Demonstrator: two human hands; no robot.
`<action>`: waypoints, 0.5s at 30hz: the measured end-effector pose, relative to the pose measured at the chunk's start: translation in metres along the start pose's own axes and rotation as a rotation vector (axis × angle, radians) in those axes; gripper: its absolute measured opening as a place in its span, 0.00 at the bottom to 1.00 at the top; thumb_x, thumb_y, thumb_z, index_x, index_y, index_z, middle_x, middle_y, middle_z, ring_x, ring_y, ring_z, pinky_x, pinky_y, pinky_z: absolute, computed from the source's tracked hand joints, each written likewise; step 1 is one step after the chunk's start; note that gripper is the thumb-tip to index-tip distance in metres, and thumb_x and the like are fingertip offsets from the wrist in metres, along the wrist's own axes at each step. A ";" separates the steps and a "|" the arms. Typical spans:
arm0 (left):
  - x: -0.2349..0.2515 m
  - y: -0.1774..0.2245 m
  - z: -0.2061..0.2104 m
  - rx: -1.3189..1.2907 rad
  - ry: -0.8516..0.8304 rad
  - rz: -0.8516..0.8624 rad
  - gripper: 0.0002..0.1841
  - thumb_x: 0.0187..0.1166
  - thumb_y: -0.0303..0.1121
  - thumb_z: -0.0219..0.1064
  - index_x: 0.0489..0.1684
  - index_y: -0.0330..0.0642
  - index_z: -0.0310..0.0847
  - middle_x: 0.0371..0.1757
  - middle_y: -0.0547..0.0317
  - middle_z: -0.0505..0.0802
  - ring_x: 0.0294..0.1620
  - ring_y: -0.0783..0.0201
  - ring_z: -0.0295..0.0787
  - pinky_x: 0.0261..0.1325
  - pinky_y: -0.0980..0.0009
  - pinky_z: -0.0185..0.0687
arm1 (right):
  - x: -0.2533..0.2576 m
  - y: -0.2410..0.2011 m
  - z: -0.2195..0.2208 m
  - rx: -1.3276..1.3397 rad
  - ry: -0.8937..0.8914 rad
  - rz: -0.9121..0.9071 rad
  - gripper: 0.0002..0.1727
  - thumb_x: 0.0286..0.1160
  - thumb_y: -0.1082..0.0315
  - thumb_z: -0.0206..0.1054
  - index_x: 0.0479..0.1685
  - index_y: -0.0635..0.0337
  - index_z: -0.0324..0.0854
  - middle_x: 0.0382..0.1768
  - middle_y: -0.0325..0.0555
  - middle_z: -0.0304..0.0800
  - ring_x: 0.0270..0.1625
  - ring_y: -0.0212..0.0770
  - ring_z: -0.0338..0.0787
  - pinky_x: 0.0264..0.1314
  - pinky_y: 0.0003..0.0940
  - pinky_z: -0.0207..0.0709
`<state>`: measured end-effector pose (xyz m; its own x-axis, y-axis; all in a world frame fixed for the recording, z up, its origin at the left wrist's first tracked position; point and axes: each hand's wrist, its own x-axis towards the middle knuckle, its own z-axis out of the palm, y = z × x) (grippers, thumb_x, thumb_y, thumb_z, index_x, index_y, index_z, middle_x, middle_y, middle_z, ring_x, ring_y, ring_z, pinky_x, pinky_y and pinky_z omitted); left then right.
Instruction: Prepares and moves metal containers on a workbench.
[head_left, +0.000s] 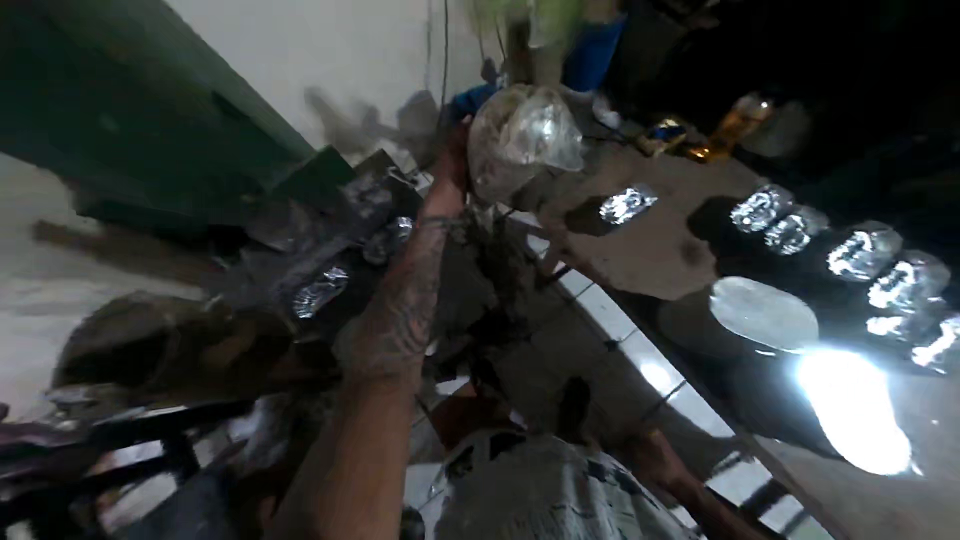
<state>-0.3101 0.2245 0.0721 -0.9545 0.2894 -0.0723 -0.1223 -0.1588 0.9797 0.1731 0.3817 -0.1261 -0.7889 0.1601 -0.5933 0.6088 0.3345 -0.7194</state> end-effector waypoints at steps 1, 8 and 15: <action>-0.011 -0.009 -0.018 0.220 -0.002 0.049 0.27 0.97 0.45 0.39 0.83 0.37 0.65 0.75 0.49 0.82 0.75 0.63 0.78 0.78 0.64 0.74 | 0.013 -0.015 0.003 0.014 0.038 0.022 0.14 0.78 0.71 0.68 0.57 0.71 0.86 0.46 0.58 0.93 0.47 0.47 0.94 0.57 0.48 0.88; -0.068 -0.047 -0.220 1.173 -0.278 -0.213 0.30 0.91 0.56 0.51 0.58 0.35 0.85 0.49 0.36 0.91 0.52 0.40 0.89 0.60 0.34 0.78 | 0.131 -0.186 0.012 -0.021 0.292 -0.160 0.14 0.82 0.71 0.63 0.54 0.75 0.83 0.44 0.60 0.90 0.44 0.46 0.89 0.52 0.46 0.84; -0.130 -0.045 -0.343 1.400 -0.575 -0.141 0.22 0.90 0.48 0.58 0.47 0.38 0.92 0.56 0.42 0.92 0.59 0.44 0.89 0.67 0.38 0.80 | 0.223 -0.352 0.082 -0.781 0.042 -1.304 0.12 0.72 0.79 0.67 0.49 0.62 0.92 0.55 0.51 0.95 0.61 0.55 0.92 0.65 0.54 0.85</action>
<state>-0.2735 -0.1301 -0.0262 -0.6846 0.5949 -0.4213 0.4634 0.8013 0.3785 -0.2106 0.2231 -0.0349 -0.7341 -0.6058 0.3067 -0.6789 0.6490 -0.3432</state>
